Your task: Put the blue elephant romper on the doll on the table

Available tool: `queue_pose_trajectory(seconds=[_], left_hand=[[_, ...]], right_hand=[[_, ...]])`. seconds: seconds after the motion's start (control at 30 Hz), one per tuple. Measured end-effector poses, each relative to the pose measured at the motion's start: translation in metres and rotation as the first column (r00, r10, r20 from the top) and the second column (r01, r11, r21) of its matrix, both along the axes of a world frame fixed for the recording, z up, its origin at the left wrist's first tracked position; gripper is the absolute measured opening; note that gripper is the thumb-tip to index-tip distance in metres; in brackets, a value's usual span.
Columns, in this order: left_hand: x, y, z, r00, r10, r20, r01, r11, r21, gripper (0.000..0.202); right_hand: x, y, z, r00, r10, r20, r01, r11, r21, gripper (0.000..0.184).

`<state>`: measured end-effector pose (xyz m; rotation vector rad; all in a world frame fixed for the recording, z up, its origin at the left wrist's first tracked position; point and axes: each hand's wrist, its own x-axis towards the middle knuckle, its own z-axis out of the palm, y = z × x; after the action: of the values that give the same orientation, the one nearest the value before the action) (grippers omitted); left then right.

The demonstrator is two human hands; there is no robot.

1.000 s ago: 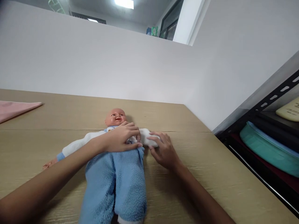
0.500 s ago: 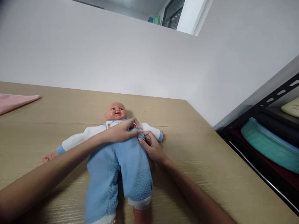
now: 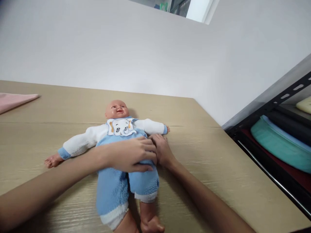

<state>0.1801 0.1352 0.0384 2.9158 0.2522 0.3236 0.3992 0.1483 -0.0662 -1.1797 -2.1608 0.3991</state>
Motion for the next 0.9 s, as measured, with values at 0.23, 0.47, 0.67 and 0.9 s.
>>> queue_pose_trajectory(seconds=[0.23,0.47,0.67,0.9], left_hand=[[-0.006,-0.012,0.009,0.983,-0.099,-0.154,0.054,0.960,-0.274,0.013],[-0.016,-0.011,0.022,0.976,-0.098,-0.197,-0.041,0.799,-0.600,0.006],[-0.030,0.020,0.004,0.944,0.324,0.061,-0.323,0.946,-0.031,0.019],[-0.047,0.045,-0.019,0.895,0.445,0.019,-0.445,0.896,0.004,0.040]], right_hand=[[-0.019,-0.003,0.006,0.981,-0.190,0.022,0.191,0.981,-0.032,0.022],[-0.019,0.001,0.004,0.974,-0.226,0.014,0.226,0.973,-0.046,0.041],[-0.009,-0.009,0.007,0.956,-0.294,-0.008,0.294,0.956,0.011,0.037],[0.041,0.008,0.019,0.975,-0.216,0.051,0.194,0.940,0.280,0.042]])
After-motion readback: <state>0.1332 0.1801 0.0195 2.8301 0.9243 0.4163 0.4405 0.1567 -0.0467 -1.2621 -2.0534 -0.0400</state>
